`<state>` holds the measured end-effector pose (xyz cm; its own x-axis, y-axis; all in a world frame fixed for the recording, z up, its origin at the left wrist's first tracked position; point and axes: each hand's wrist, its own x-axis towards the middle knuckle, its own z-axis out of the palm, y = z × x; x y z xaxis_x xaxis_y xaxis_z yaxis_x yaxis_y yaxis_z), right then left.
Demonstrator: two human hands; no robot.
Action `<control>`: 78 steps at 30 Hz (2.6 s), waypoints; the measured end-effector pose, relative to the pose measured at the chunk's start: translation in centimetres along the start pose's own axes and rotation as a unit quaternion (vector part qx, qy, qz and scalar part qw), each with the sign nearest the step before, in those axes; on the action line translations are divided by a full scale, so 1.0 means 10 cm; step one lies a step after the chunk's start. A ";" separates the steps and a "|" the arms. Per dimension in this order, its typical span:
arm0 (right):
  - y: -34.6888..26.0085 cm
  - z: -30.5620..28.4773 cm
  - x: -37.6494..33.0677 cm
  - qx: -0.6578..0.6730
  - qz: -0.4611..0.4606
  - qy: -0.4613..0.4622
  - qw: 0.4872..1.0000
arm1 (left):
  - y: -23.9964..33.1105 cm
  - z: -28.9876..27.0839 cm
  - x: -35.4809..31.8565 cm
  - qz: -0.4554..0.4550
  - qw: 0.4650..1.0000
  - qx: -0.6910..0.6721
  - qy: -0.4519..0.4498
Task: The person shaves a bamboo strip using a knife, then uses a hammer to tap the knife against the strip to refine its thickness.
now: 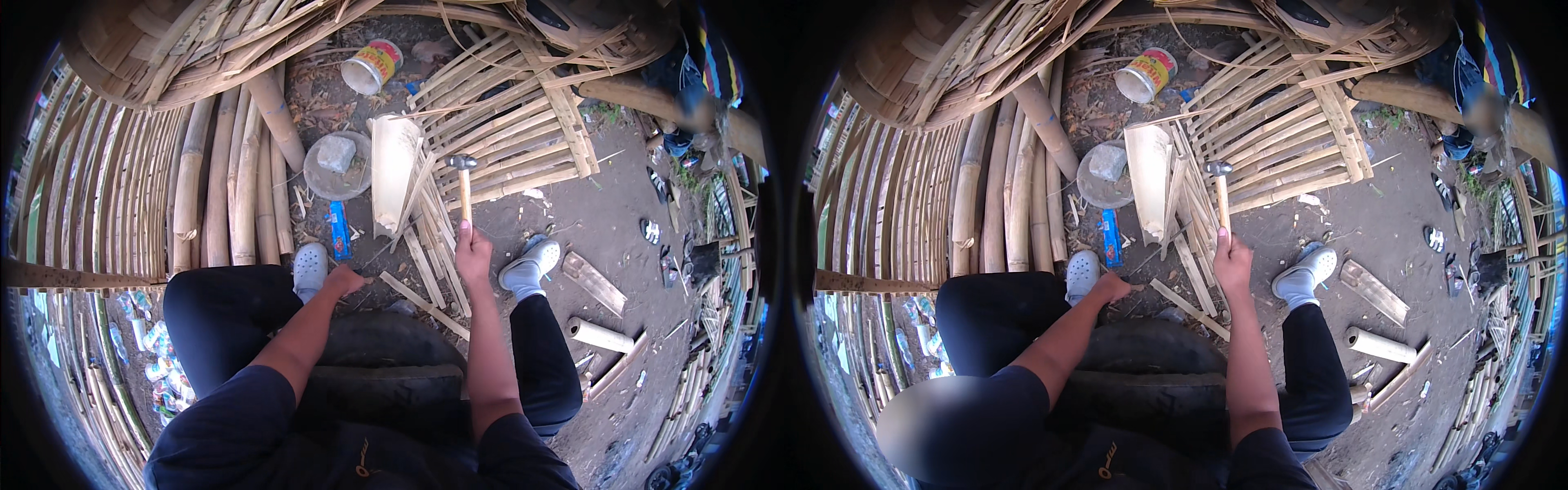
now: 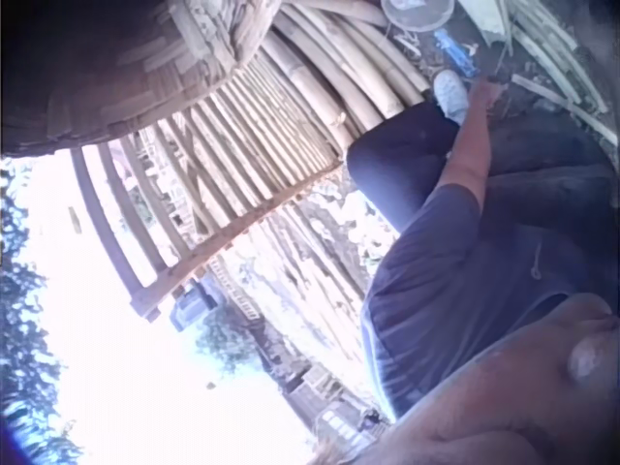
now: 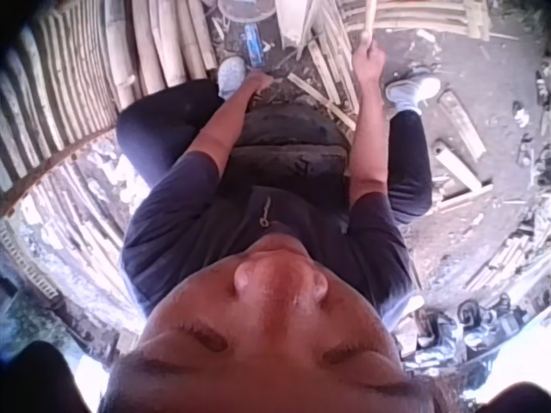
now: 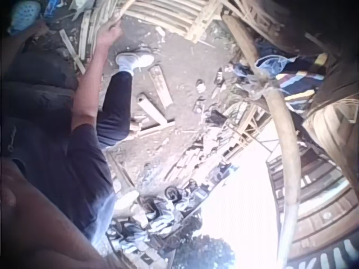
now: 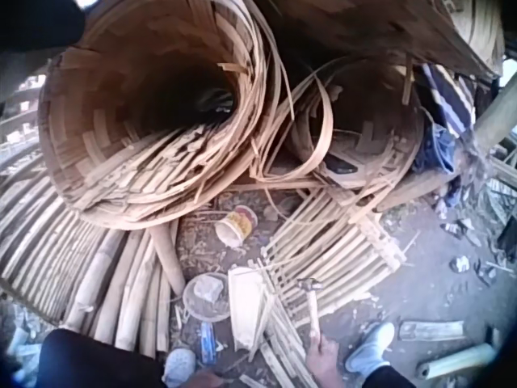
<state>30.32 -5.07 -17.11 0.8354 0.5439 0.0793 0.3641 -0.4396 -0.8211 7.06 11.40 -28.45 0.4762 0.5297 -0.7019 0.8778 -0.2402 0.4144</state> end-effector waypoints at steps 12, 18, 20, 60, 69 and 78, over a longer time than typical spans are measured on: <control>1.09 0.83 -0.59 -0.230 -0.010 -0.191 0.954 | 0.02 0.02 0.20 -0.068 0.993 0.065 -0.073; 1.01 0.78 -0.50 -0.129 0.153 -0.185 0.962 | 0.00 -0.01 0.06 -0.083 0.996 0.011 0.004; 0.99 0.74 -0.55 -0.105 0.190 -0.189 0.958 | -0.08 0.02 0.10 -0.076 0.996 0.030 -0.039; 0.12 0.05 -0.43 -0.081 0.354 -0.338 0.868 | -0.17 0.14 0.07 -0.021 0.997 0.020 -0.073; 0.29 -0.26 -0.95 -0.031 0.308 -0.491 0.815 | 0.21 -0.46 -0.42 -0.045 0.989 0.012 -0.139; -0.18 -0.67 -0.80 0.143 0.258 -0.343 0.892 | 0.87 -1.83 -2.03 0.040 0.995 -0.005 -0.094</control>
<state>25.76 -13.41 -12.53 0.3769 0.6749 -0.6344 -0.1965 -0.6110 -0.7668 4.09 13.42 -0.04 0.5471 0.3477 -0.7614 0.8363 -0.2664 0.4792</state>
